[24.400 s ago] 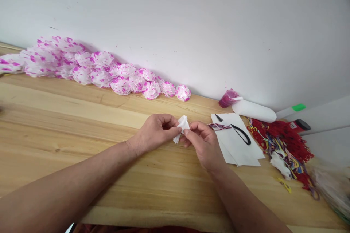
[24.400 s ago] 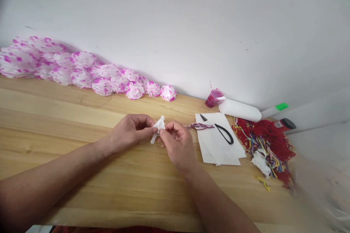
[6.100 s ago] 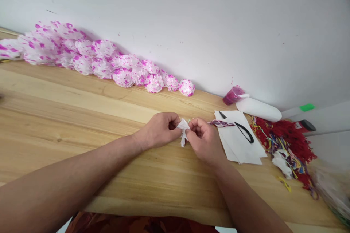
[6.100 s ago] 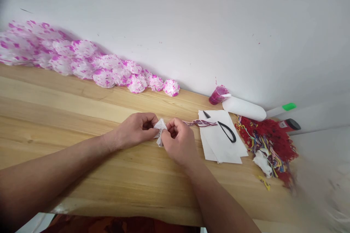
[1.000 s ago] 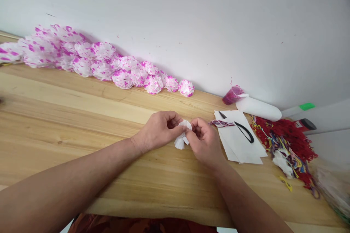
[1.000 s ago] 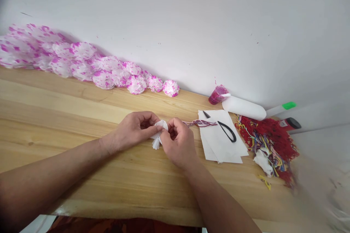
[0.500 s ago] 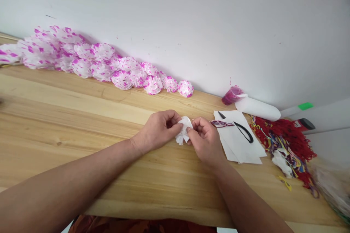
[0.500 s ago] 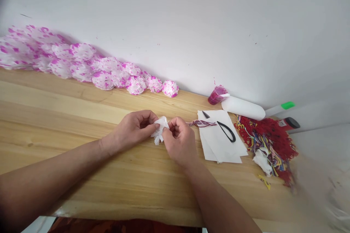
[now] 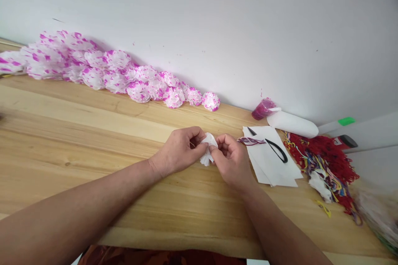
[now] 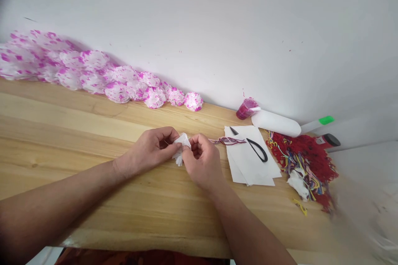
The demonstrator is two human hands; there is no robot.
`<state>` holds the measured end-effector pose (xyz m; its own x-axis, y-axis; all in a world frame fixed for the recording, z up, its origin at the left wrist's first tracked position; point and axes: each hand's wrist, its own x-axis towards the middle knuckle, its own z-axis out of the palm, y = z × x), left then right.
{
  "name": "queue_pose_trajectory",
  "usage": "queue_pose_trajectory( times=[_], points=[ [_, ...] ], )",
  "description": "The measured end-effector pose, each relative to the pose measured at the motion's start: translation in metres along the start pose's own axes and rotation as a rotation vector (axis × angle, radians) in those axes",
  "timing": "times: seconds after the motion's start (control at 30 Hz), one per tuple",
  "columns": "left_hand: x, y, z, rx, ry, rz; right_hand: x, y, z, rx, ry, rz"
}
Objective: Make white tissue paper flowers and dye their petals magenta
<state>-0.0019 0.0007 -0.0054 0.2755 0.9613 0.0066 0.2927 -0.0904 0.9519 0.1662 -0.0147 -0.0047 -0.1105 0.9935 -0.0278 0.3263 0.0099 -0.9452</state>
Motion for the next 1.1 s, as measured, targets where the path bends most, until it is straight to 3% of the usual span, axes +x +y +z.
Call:
queue_pose_trajectory(
  times=[0.27,0.53,0.67,0.83,0.93,1.1],
  points=[
    [0.000,-0.002,-0.001,-0.033,0.005,0.001,0.000,0.002,-0.002,0.052,0.021,-0.003],
    [0.001,-0.003,0.001,-0.102,0.037,-0.001,-0.002,0.000,0.002,-0.054,0.011,-0.151],
    [0.000,-0.003,0.002,-0.116,0.043,0.024,0.000,-0.001,0.001,-0.014,0.017,-0.113],
    [-0.003,-0.001,0.003,0.055,0.050,0.110,0.003,-0.001,-0.004,0.057,0.012,-0.020],
    [-0.003,-0.003,0.002,0.139,0.079,0.214,0.004,-0.001,-0.009,0.094,0.048,0.004],
    [0.000,-0.011,-0.001,0.421,0.140,0.581,0.004,-0.003,-0.013,0.136,0.097,-0.073]
  ],
)
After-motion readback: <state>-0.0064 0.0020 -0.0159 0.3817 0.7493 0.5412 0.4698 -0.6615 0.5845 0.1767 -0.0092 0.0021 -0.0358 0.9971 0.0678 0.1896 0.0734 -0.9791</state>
